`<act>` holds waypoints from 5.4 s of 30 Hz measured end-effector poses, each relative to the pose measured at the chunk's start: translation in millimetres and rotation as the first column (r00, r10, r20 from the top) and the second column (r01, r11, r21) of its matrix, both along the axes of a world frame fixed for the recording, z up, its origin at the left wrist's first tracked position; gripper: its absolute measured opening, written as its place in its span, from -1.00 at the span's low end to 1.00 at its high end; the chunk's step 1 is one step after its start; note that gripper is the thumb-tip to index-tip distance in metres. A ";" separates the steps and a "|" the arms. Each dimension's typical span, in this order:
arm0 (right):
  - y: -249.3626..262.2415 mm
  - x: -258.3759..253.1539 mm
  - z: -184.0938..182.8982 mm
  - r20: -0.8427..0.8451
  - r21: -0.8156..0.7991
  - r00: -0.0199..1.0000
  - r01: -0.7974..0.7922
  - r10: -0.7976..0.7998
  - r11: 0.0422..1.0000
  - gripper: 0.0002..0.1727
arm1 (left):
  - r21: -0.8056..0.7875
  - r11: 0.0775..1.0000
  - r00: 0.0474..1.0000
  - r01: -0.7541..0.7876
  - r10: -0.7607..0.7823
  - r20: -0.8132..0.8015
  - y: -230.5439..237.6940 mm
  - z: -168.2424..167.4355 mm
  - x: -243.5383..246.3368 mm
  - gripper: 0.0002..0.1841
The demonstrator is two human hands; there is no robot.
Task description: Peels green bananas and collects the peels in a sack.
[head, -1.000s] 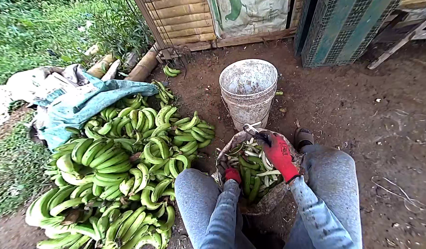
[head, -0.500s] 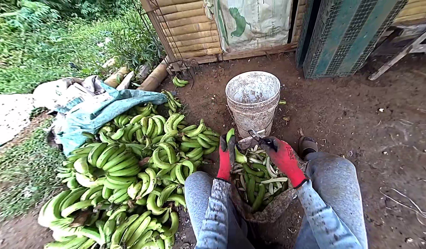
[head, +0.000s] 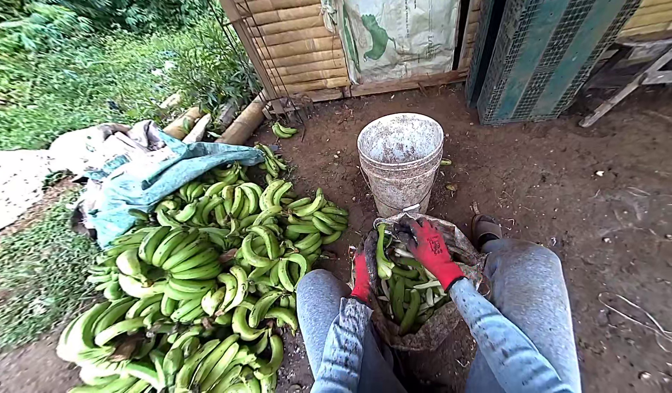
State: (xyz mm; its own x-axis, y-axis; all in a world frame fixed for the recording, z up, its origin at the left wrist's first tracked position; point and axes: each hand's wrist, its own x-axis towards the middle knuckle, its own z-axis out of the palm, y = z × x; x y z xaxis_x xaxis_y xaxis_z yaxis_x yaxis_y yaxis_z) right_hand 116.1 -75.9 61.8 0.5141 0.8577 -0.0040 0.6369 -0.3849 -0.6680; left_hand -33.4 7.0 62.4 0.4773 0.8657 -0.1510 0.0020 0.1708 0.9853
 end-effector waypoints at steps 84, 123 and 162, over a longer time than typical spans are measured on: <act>-8.9 -28.8 11.1 0.053 -0.035 0.991 -0.125 0.127 0.992 -0.54 | -0.196 0.972 0.946 -0.130 0.181 0.269 10.2 -0.4 8.3 -0.60; -18.5 15.5 10.1 -0.389 0.226 0.867 0.419 -0.313 0.880 -0.63 | 0.434 0.847 0.843 0.305 -0.028 -0.538 44.2 60.4 62.7 -0.36; 5.4 14.5 2.8 -0.147 0.042 0.962 0.237 -0.228 0.971 -0.56 | 0.407 0.888 0.860 0.213 0.027 -0.509 -7.4 7.8 -15.2 -0.52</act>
